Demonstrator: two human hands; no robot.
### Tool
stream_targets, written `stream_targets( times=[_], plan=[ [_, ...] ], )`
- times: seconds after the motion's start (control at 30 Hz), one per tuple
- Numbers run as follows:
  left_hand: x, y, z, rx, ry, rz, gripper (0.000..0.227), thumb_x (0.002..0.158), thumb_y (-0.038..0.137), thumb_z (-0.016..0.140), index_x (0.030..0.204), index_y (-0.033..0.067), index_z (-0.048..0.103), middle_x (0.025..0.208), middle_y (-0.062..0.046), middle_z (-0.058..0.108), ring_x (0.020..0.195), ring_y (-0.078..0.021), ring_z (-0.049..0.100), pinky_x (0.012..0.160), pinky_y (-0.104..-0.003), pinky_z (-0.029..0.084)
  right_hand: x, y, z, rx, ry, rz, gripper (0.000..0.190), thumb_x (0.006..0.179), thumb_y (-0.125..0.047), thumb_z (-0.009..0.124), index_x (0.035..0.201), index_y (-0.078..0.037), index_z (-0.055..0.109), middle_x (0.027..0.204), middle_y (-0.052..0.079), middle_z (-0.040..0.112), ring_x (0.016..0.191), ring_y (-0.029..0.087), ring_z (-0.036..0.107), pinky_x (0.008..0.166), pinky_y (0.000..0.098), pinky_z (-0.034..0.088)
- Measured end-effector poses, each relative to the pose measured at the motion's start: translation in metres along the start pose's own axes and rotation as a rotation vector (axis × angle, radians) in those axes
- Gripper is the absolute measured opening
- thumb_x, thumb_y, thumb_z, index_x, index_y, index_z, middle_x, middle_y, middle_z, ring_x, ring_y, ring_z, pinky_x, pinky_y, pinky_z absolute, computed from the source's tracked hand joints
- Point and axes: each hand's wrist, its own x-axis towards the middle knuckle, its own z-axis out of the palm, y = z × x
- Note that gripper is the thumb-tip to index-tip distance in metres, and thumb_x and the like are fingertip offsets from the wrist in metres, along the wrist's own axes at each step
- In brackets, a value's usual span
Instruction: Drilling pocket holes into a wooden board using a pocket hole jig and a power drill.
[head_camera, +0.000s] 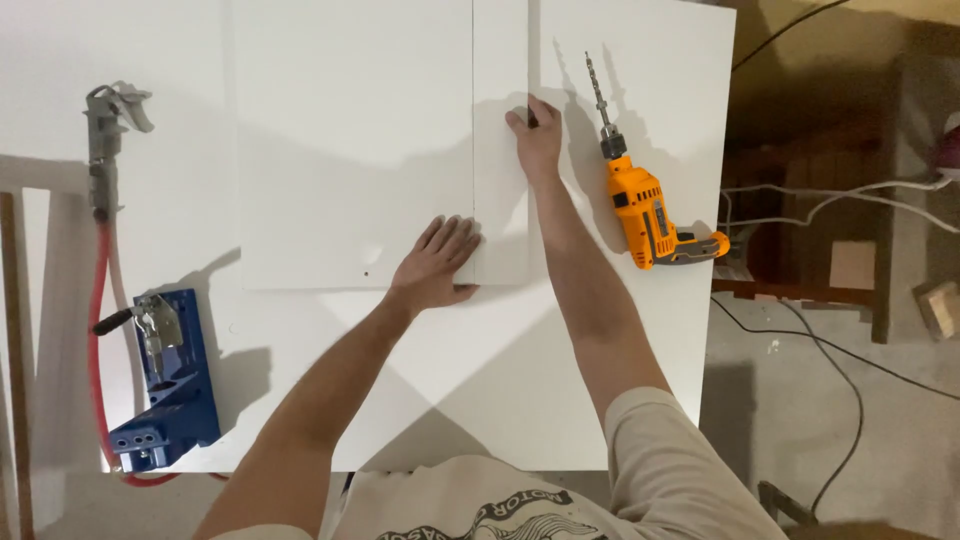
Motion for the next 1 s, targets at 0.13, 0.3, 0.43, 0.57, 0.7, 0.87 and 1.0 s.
stream_targets(
  times=[0.13, 0.3, 0.43, 0.57, 0.7, 0.87, 1.0],
  plan=[
    [-0.002, -0.003, 0.007, -0.031, 0.027, 0.023, 0.087, 0.088, 0.055, 0.070, 0.154, 0.0049, 0.042, 0.162, -0.017, 0.037, 0.149, -0.0419, 0.035, 0.129, -0.054, 0.021, -0.006, -0.025, -0.012, 0.084, -0.074, 0.128, 0.063, 0.091, -0.026, 0.074, 0.148, -0.013, 0.053, 0.156, 0.008, 0.050, 0.144, 0.022, 0.049, 0.122, 0.0333, 0.038],
    [0.000, 0.004, 0.000, 0.016, 0.097, 0.011, 0.097, 0.088, 0.060, 0.068, 0.154, -0.0041, 0.038, 0.157, -0.020, 0.045, 0.146, -0.0410, 0.041, 0.129, -0.052, 0.024, 0.004, -0.049, -0.023, 0.076, -0.147, 0.279, 0.061, 0.084, -0.033, 0.078, 0.135, -0.004, 0.063, 0.133, 0.007, 0.069, 0.122, 0.022, 0.064, 0.097, 0.0329, 0.055],
    [0.001, -0.001, -0.005, -0.017, -0.133, -0.032, 0.124, 0.079, 0.086, 0.057, 0.161, 0.0008, 0.020, 0.169, -0.016, 0.021, 0.156, -0.0361, 0.020, 0.131, -0.048, 0.008, -0.025, -0.086, -0.057, -0.093, -0.056, 0.123, 0.063, 0.083, -0.040, 0.078, 0.133, -0.005, 0.063, 0.133, 0.008, 0.068, 0.121, 0.022, 0.065, 0.105, 0.0336, 0.053],
    [-0.009, -0.002, -0.010, -0.223, -0.116, 0.009, 0.141, 0.066, 0.081, 0.076, 0.161, -0.0005, 0.011, 0.169, -0.025, 0.011, 0.157, -0.0418, 0.009, 0.130, -0.053, 0.003, -0.118, -0.148, -0.120, 0.035, 0.136, -0.072, 0.017, 0.084, -0.023, 0.073, 0.086, -0.012, 0.060, 0.078, -0.004, 0.057, 0.075, 0.010, 0.051, 0.069, 0.0260, 0.043],
    [-0.057, 0.060, -0.055, -0.292, 0.127, 0.038, 0.145, 0.048, 0.081, 0.086, 0.154, -0.0016, 0.033, 0.162, -0.023, 0.033, 0.149, -0.0369, 0.035, 0.131, -0.045, 0.021, -0.196, -0.120, -0.178, 0.218, 0.292, -0.058, 0.023, 0.092, -0.022, 0.075, 0.093, -0.009, 0.056, 0.085, 0.004, 0.051, 0.079, 0.018, 0.054, 0.056, 0.0320, 0.056],
    [-0.121, 0.104, -0.046, -0.185, 0.551, 0.102, 0.065, 0.084, 0.037, 0.077, 0.141, 0.0130, 0.057, 0.144, -0.006, 0.051, 0.130, -0.0292, 0.056, 0.112, -0.044, 0.050, -0.323, -0.128, -0.190, 0.387, 0.407, 0.003, 0.022, 0.090, -0.014, 0.072, 0.094, -0.002, 0.054, 0.077, 0.007, 0.046, 0.064, 0.022, 0.066, 0.057, 0.0426, 0.068],
    [-0.152, 0.102, -0.055, -0.097, 0.598, 0.111, 0.038, 0.087, 0.015, 0.073, 0.125, 0.0169, 0.074, 0.121, -0.003, 0.072, 0.107, -0.0206, 0.072, 0.091, -0.032, 0.061, -0.376, -0.073, -0.193, 0.448, 0.487, 0.161, 0.029, 0.086, -0.013, 0.074, 0.102, 0.003, 0.056, 0.077, 0.009, 0.048, 0.062, 0.031, 0.072, 0.055, 0.0480, 0.070]
  ],
)
